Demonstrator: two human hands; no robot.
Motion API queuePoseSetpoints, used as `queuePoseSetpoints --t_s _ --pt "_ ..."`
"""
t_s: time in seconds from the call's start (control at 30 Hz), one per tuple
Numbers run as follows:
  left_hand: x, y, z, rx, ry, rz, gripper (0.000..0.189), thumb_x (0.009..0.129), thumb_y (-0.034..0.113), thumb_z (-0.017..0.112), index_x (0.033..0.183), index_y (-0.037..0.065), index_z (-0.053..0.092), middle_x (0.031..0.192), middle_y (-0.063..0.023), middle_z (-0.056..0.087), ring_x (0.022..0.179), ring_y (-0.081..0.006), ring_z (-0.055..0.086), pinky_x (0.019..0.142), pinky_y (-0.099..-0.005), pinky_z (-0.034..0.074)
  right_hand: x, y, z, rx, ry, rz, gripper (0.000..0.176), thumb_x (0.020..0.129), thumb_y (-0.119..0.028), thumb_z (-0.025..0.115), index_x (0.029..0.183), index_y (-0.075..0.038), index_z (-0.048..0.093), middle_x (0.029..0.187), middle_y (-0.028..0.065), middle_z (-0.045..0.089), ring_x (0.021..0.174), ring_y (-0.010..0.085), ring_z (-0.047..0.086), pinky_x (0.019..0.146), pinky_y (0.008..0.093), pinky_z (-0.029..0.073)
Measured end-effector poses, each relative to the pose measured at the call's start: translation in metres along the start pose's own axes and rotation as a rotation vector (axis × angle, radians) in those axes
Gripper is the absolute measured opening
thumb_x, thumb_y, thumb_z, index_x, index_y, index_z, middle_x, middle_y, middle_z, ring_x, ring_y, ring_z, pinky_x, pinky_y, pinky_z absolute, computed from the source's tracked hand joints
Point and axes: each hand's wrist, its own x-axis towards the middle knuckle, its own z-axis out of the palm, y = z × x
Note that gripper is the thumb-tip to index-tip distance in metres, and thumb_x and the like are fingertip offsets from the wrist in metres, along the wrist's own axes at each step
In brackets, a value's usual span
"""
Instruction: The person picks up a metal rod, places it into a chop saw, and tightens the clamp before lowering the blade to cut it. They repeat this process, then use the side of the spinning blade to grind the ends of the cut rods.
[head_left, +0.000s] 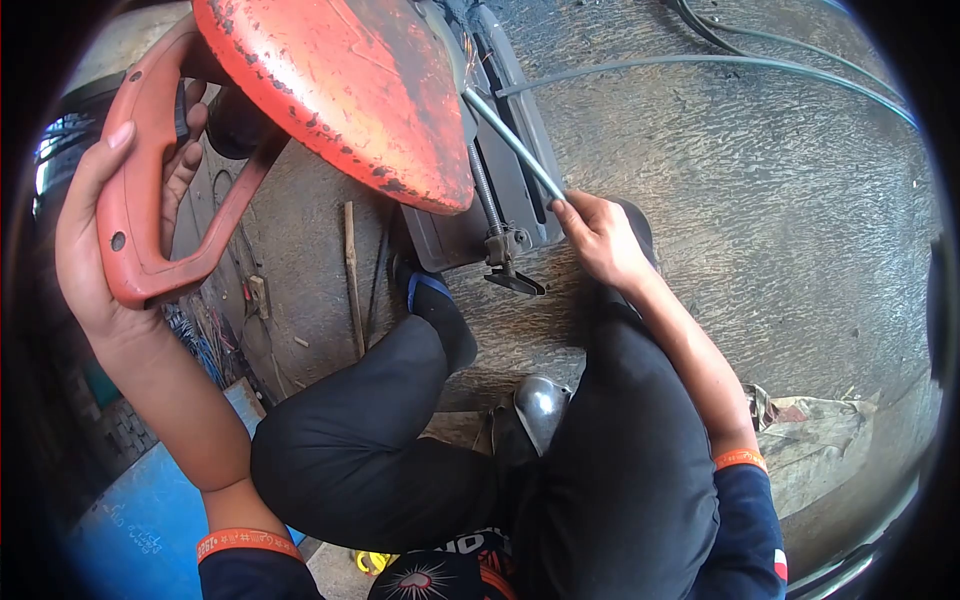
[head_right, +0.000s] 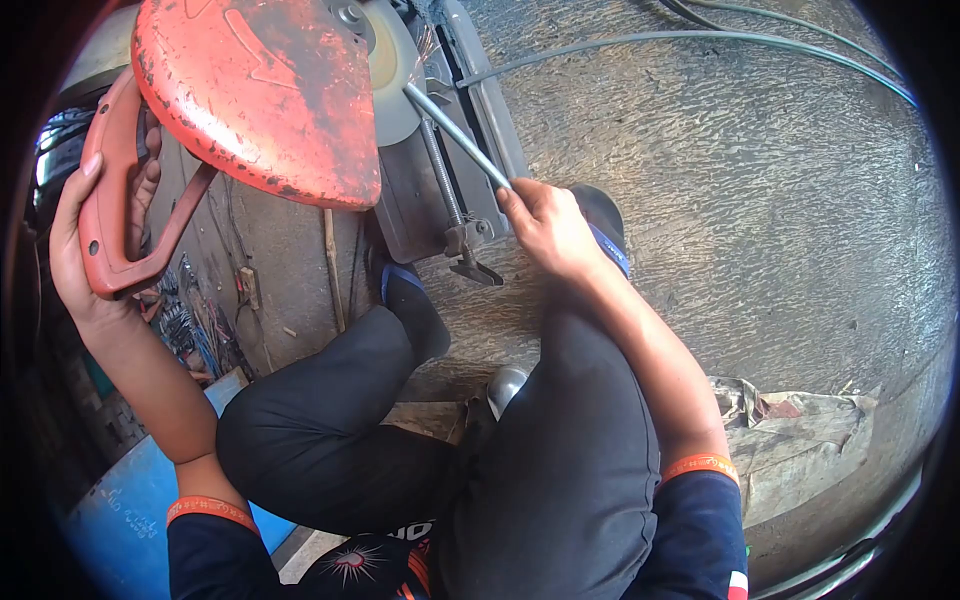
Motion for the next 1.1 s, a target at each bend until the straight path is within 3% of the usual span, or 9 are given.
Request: queuePoseSetpoints --t_s 0.07,0.17,0.23,0.27,0.4,0.43,0.53,0.73,1.1 --pt "0.0 0.0 0.002 0.015 0.013 0.013 0.053 0.089 0.019 0.056 0.13 -0.012 0.042 0.119 -0.0217 0.057 0.102 -0.0259 0.061 0.089 -0.0342 0.05 -0.002 -0.003 -0.001 0.004 0.027 -0.014 0.03 0.095 -0.026 0.053 0.087 0.002 0.06 0.061 0.0187 0.052 0.055 0.0271 0.052 0.058 0.0404 0.043" --pt "-0.003 0.001 0.005 -0.001 0.031 -0.009 0.05 0.09 0.018 0.056 0.13 -0.009 0.043 0.115 -0.0215 0.059 0.095 -0.0254 0.062 0.091 -0.0338 0.05 -0.003 -0.004 -0.005 -0.04 0.018 0.056 0.027 0.093 -0.025 0.057 0.095 0.001 0.064 0.066 0.0215 0.058 0.06 0.0321 0.06 0.061 0.0406 0.047" --pt "0.002 0.002 -0.007 0.016 0.003 -0.026 0.05 0.09 0.018 0.056 0.129 -0.009 0.043 0.114 -0.0215 0.06 0.094 -0.0249 0.062 0.091 -0.0337 0.05 0.005 0.02 -0.003 -0.164 0.366 -0.098 0.028 0.091 -0.026 0.059 0.107 -0.004 0.067 0.075 0.0224 0.064 0.073 0.0347 0.066 0.068 0.0404 0.051" --pt "0.003 0.002 -0.012 0.031 -0.02 -0.046 0.049 0.09 0.018 0.056 0.129 -0.01 0.044 0.113 -0.0215 0.06 0.094 -0.0245 0.062 0.09 -0.0336 0.05 0.011 0.02 -0.014 -0.282 0.389 -0.063 0.032 0.09 -0.028 0.06 0.114 -0.008 0.066 0.087 0.0218 0.067 0.084 0.0359 0.067 0.074 0.0394 0.053" --pt "0.002 0.002 -0.007 0.047 -0.045 -0.017 0.053 0.09 0.017 0.055 0.13 -0.014 0.041 0.116 -0.0234 0.059 0.099 -0.0242 0.062 0.086 -0.0297 0.051 0.031 0.016 -0.059 -0.535 0.461 -0.044 0.03 0.09 -0.033 0.06 0.113 -0.015 0.068 0.094 0.0133 0.067 0.093 0.0306 0.062 0.086 0.0461 0.041" --pt "0.0 0.001 -0.005 0.035 -0.021 -0.014 0.053 0.09 0.017 0.055 0.13 -0.014 0.041 0.117 -0.0238 0.058 0.099 -0.0245 0.061 0.086 -0.0301 0.051 0.035 0.011 -0.069 -0.618 0.466 -0.09 0.028 0.09 -0.033 0.06 0.112 -0.018 0.068 0.092 0.0088 0.065 0.093 0.0274 0.059 0.087 0.0454 0.035" --pt "-0.001 0.002 -0.001 0.003 -0.012 -0.019 0.052 0.09 0.017 0.055 0.13 -0.012 0.041 0.115 -0.0237 0.059 0.098 -0.0249 0.061 0.089 -0.032 0.05 0.047 0.0 -0.087 -0.753 0.505 -0.328 0.025 0.088 -0.032 0.061 0.108 -0.019 0.069 0.081 0.0041 0.061 0.086 0.0249 0.057 0.083 0.0412 0.033" --pt "-0.001 0.001 0.001 -0.026 -0.04 -0.013 0.052 0.09 0.018 0.056 0.131 -0.011 0.04 0.114 -0.024 0.059 0.1 -0.0259 0.06 0.094 -0.0349 0.048 0.072 -0.024 -0.1 -0.901 0.494 -0.56 0.02 0.087 -0.029 0.062 0.103 -0.019 0.071 0.076 0.0019 0.058 0.083 0.0218 0.056 0.081 0.0404 0.032" --pt "0.0 0.001 0.0 -0.001 -0.017 -0.01 0.053 0.09 0.017 0.056 0.131 -0.011 0.04 0.115 -0.0241 0.059 0.099 -0.0264 0.061 0.092 -0.0348 0.049 0.076 -0.053 -0.113 -1.027 0.443 -0.632 0.021 0.088 -0.025 0.063 0.106 -0.018 0.071 0.076 -0.001 0.057 0.083 0.0167 0.053 0.081 0.0357 0.03"
